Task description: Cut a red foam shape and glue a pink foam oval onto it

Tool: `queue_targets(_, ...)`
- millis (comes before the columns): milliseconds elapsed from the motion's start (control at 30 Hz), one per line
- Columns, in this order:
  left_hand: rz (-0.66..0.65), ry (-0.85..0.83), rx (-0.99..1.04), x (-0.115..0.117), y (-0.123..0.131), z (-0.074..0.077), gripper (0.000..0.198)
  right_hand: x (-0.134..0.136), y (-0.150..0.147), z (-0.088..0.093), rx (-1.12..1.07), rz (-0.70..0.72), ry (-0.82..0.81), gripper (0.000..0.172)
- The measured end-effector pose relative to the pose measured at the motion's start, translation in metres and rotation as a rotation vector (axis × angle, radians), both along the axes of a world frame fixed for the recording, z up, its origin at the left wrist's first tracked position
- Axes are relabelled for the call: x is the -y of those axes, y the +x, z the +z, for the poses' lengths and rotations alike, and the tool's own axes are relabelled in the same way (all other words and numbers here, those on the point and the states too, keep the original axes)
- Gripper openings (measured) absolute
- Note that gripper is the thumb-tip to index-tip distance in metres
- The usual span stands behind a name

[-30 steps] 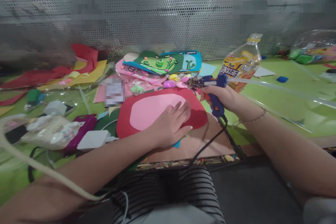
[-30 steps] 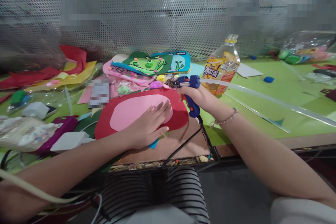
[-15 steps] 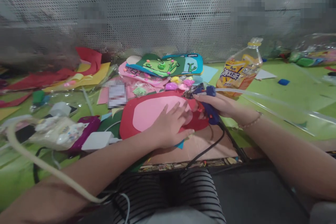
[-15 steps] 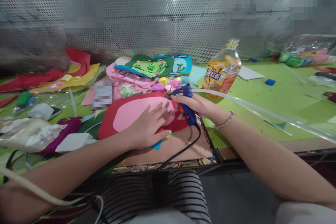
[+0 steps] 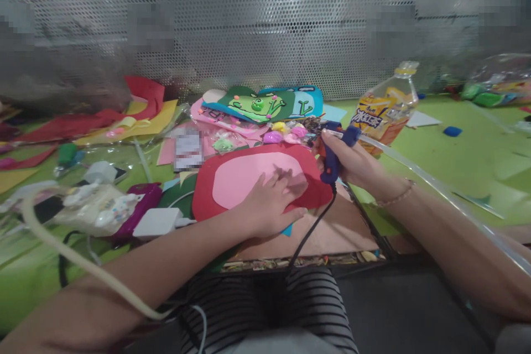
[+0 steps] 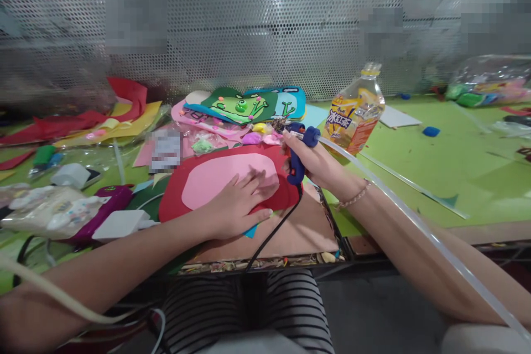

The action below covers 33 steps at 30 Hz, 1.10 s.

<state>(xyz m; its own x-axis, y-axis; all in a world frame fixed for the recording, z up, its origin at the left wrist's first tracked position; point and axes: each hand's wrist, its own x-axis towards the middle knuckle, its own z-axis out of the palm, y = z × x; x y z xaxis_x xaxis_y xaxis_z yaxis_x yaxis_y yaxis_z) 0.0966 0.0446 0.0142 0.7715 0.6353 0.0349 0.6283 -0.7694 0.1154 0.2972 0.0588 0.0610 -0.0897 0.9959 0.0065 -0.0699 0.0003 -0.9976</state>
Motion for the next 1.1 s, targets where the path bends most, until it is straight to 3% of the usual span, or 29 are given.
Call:
queue_targets(167,0.293,-0.072,-0.099,-0.002,0.0,0.006,0.076,-0.004,0.001,-0.008,-0.064,0.077,-0.041,0.018)
queue_targets(267,0.367,-0.081,-0.157,-0.007,-0.005,0.008,0.078,-0.008,0.004,-0.014,-0.084,0.089,-0.046,0.016)
queue_targets(467,0.303,-0.022,-0.19,-0.01,-0.007,0.015,0.072,-0.013,0.003,-0.015,-0.127,0.011,0.042,0.022)
queue_targets(567,0.164,0.023,-0.171,-0.009,-0.002,0.023,0.061,-0.01,0.0,-0.012,-0.135,-0.012,0.112,0.024)
queue_targets(667,0.066,0.047,-0.129,-0.012,0.007,0.027,0.057,-0.01,0.0,-0.011,-0.117,-0.024,0.075,0.021)
queue_targets(833,0.098,0.188,-0.118,-0.026,0.022,0.022,0.05,-0.017,0.003,-0.014,-0.029,-0.106,-0.016,0.02)
queue_targets(967,0.113,0.237,-0.112,-0.03,0.027,0.014,0.048,-0.021,0.013,-0.011,0.144,-0.14,-0.002,0.02)
queue_targets(1100,0.109,0.321,-0.114,-0.027,0.027,0.008,0.048,-0.019,0.027,0.0,0.445,-0.032,0.005,0.018)
